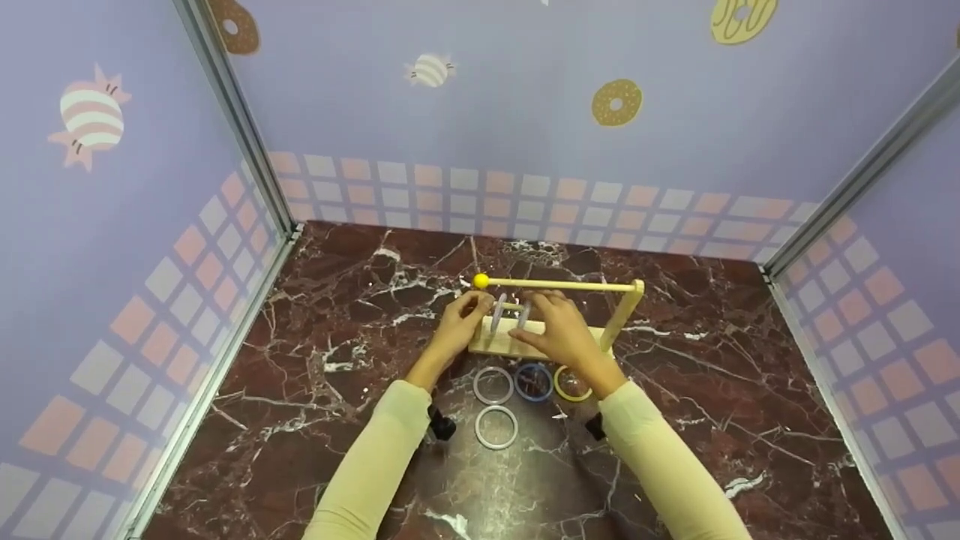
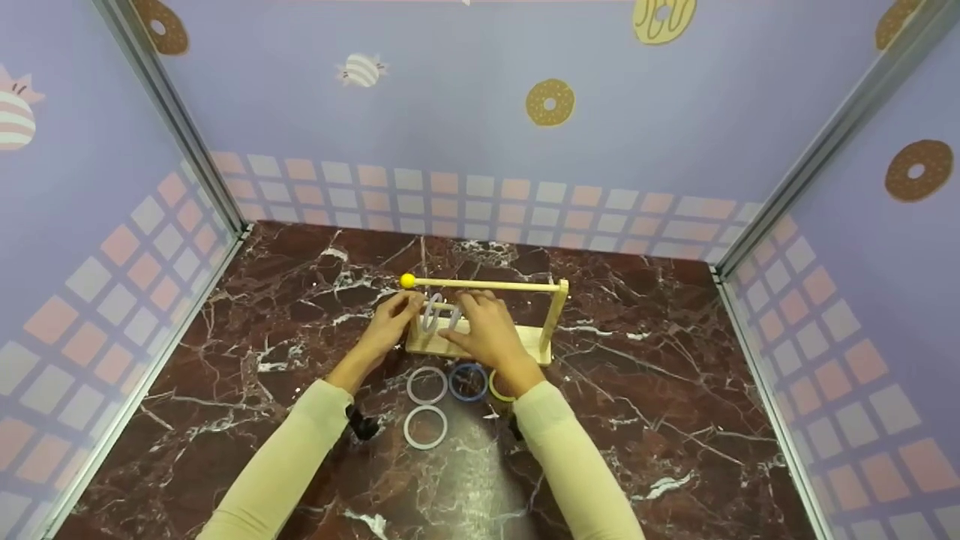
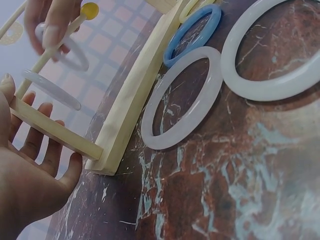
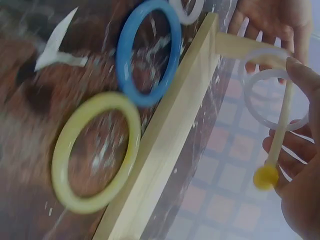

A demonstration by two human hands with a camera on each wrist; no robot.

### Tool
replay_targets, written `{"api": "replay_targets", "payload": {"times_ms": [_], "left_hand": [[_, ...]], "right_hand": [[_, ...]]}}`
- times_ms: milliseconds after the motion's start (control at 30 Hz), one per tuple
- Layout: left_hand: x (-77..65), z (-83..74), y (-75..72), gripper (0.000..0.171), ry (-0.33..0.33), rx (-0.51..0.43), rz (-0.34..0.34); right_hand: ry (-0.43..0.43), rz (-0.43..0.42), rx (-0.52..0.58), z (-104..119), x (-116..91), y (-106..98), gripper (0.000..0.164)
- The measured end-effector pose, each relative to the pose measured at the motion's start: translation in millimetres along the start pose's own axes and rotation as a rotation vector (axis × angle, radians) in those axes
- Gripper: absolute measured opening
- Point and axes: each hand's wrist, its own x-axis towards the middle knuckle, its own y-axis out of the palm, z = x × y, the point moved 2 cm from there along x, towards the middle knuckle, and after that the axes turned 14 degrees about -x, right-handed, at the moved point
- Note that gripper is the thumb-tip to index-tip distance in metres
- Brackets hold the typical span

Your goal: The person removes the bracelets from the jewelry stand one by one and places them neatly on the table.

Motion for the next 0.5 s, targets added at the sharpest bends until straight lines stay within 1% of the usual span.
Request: {"api": "replay_targets", "payload": {"times_ms": [133, 233, 367, 500], "left_hand": [[1.1, -1.4, 1.8, 0.025, 0.023, -0.009, -0.015], [0.4, -2.8, 0.9, 0.024, 0.022, 0.015, -0.029], [-2.0, -2.4, -0.3, 0.025, 0.006, 0.03, -0.013], [-1.6, 0.1, -1.2, 0.025, 0.009, 0.018, -0.006]], "right_hand": [[0.034, -0.012, 0.014, -12.8, -9.4, -10.9, 0.068], [0.072, -0.007, 0.032, -22.5, -17.3, -17.0, 0.067], [0.126, -0.026, 0.051, -35.7, -29.4, -26.3, 0.065], [0.149, -0.054, 0.064, -46.4, -37.4, -37.2, 0.061]]}}
